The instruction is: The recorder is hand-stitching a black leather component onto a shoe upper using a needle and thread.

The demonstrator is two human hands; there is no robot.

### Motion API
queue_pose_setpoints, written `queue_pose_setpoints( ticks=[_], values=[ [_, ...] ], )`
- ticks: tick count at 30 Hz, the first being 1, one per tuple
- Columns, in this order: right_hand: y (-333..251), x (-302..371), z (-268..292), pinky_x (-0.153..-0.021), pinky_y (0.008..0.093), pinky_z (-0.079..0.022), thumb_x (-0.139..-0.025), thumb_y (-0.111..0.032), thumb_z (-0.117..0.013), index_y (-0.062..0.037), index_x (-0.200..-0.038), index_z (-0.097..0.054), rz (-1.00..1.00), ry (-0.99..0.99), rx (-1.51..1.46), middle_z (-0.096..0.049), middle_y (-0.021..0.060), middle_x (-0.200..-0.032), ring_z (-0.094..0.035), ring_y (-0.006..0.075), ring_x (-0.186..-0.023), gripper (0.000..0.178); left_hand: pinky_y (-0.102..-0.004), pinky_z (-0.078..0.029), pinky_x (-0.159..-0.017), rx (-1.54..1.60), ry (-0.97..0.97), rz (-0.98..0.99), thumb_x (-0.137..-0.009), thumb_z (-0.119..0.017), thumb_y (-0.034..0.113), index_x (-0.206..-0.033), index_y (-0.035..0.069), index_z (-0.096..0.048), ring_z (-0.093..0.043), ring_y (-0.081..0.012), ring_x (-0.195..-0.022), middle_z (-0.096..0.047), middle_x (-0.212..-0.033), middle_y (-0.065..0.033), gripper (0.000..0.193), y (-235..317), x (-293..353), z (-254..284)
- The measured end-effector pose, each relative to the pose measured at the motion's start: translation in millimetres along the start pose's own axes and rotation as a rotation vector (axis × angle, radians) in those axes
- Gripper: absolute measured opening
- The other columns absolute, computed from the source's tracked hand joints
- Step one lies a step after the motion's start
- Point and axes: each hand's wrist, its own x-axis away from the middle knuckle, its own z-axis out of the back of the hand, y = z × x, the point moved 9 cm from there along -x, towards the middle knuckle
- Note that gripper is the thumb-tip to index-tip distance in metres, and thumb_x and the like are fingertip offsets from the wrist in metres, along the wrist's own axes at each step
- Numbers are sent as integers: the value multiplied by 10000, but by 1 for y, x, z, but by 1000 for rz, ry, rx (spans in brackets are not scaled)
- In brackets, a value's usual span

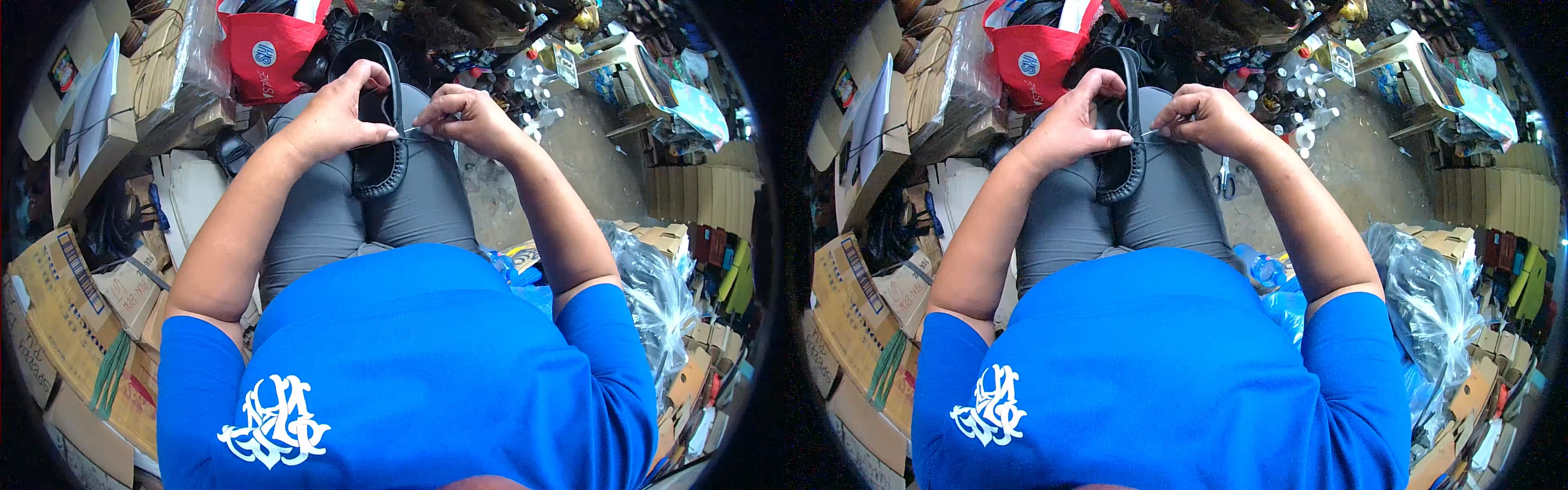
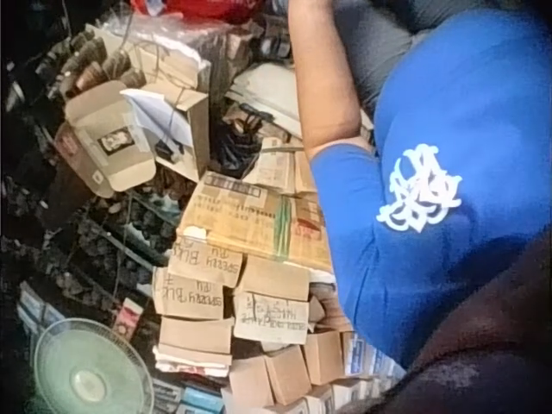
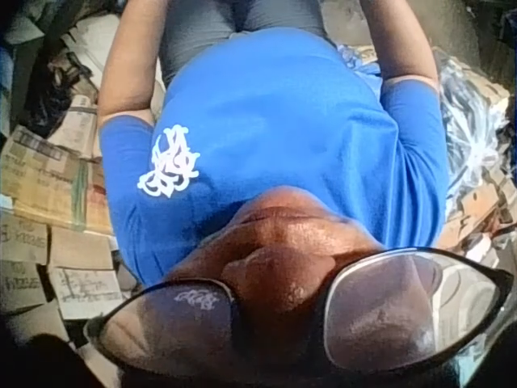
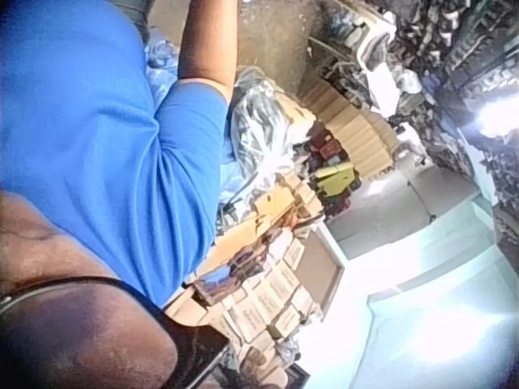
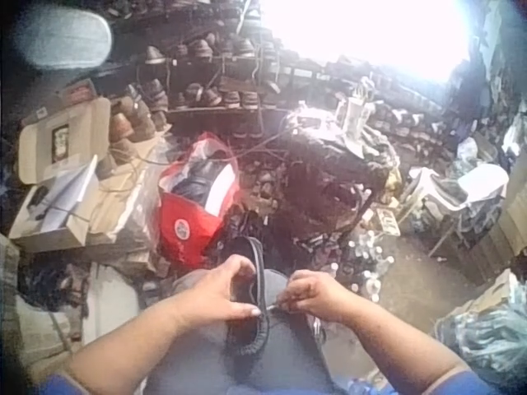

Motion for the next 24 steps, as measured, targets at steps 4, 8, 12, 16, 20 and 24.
queue_pose_setpoints(
  ticks=[4,8,12,16,20,24],
  values=[
    [5,-1,-1,-797,263,-474,-749,-10,-697,-96,-930,-739,9,-10,-18,-587,6,-859,-577,121,-873,204,-293,-429,-880,-182,-104,-18,-690,-791,142,-1006,32,-594,-536,-180,-968,-536,-993,-62,388,7,-7,-4],
    [4,-3,-5,-796,267,-476,-740,-8,-702,-97,-918,-738,31,-42,-34,-585,4,-850,-577,122,-873,202,-316,-486,-799,-196,-125,-45,-696,-789,198,-827,42,-672,-601,-227,-876,-589,-929,-85,235,7,-7,-8],
    [-1,-2,-11,-778,267,-482,-741,-2,-701,-89,-905,-734,98,-46,-42,-592,13,-847,-592,123,-846,189,-280,-440,-793,-70,-221,44,-748,-751,124,-805,17,-655,-550,-147,-855,-567,-867,-35,154,0,-6,-16],
    [-2,6,-14,-756,265,-485,-737,2,-707,-89,-908,-734,115,5,-43,-597,18,-845,-602,125,-819,196,-279,-448,-778,-3,-252,56,-772,-732,121,-865,20,-684,-567,-149,-812,-579,-822,-35,145,-5,-3,-19],
    [-7,14,-14,-733,263,-480,-738,-1,-719,-94,-919,-738,141,79,-27,-588,10,-826,-597,119,-801,205,-280,-456,-778,-4,-297,83,-786,-717,116,-907,23,-697,-578,-145,-814,-588,-833,-38,154,-4,0,-20],
    [-9,17,-15,-712,256,-479,-749,8,-710,-103,-927,-741,159,110,-6,-582,5,-809,-591,113,-782,211,-286,-466,-783,-31,-318,69,-795,-707,114,-952,24,-702,-590,-153,-820,-593,-836,-42,182,-2,0,-21]
  ],
)
